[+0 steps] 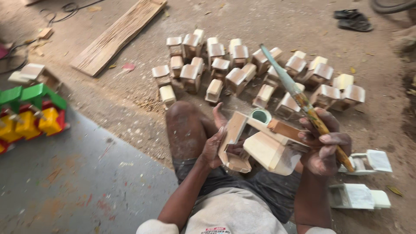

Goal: The person sits on the floor and paints small wooden blocks white using a paintbrush. They hold the block in one hand and apply paint to the surfaces, occasionally dipping the brush into a paint can. The person rotates the block to cover different sides.

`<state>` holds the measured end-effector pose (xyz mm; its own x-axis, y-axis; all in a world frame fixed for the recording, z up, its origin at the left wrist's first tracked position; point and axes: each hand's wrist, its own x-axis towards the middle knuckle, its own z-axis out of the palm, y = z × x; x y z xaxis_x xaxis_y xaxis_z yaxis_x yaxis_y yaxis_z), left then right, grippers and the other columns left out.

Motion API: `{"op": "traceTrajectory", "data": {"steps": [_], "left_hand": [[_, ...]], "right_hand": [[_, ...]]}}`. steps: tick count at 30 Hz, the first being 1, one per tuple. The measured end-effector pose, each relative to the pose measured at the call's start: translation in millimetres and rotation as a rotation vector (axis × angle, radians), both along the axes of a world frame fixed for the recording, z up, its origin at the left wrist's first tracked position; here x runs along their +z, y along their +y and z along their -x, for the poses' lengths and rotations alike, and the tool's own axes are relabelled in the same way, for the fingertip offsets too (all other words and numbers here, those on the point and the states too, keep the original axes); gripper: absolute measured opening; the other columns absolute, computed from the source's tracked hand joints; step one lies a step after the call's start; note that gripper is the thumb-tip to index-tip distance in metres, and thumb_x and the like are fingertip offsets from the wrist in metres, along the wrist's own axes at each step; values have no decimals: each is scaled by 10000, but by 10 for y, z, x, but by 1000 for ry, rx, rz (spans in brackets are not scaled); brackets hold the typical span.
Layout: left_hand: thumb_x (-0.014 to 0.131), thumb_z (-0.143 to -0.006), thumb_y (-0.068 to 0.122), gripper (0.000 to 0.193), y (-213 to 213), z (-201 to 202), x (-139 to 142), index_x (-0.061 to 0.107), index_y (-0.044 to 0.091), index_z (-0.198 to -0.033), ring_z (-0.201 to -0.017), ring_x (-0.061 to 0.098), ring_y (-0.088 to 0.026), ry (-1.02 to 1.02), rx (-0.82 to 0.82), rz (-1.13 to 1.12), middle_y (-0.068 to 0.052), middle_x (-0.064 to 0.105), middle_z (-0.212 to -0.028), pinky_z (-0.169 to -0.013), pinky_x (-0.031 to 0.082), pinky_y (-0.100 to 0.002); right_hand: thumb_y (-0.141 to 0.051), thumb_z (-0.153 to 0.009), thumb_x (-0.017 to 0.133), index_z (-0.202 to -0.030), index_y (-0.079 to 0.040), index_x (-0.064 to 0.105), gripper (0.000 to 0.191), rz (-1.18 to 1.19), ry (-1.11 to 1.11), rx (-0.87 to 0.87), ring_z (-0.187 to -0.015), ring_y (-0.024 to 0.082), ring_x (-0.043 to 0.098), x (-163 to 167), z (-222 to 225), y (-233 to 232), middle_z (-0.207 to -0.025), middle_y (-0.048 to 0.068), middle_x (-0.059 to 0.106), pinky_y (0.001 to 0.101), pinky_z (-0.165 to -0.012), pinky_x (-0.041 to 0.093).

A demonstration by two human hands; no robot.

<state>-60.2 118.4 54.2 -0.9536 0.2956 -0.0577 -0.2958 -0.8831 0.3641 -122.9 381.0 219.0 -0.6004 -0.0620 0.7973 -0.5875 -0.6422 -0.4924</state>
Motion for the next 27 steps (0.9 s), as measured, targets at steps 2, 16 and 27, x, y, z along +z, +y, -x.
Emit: {"op": "traceTrajectory", "data": {"steps": [2, 16, 27], "left_hand": [[509, -1066, 498, 657, -12, 43, 12, 460, -20, -1469, -1055, 691, -353, 55, -6, -18, -267, 655, -1239, -956, 594, -481], [521, -1056, 467, 610, 195, 195, 283, 294, 330, -1605, -1203, 585, -280, 20, 154, 119, -84, 582, -1390, -997, 506, -506], [473, -1256, 401, 497, -569, 800, -397, 642, -66, -1273, -708, 722, -145, 252, 195, -67, -90, 728, -930, -601, 616, -269]], "right_hand": [[-280, -1086, 654, -1142, -25, 583, 270, -3, 19, -11, -1209, 392, 692, 78, 0, -1, -1461, 337, 526, 345, -811, 689], [-272, -1098, 620, -1165, -34, 579, 250, 29, -132, 6, -1252, 395, 659, -3, 171, -172, -1546, 308, 481, 366, -896, 666], [-212, -1108, 654, -1213, -54, 661, 190, -26, -320, -468, -1070, 243, 742, -625, 641, 160, -1262, 215, 693, 282, -806, 655]]}}
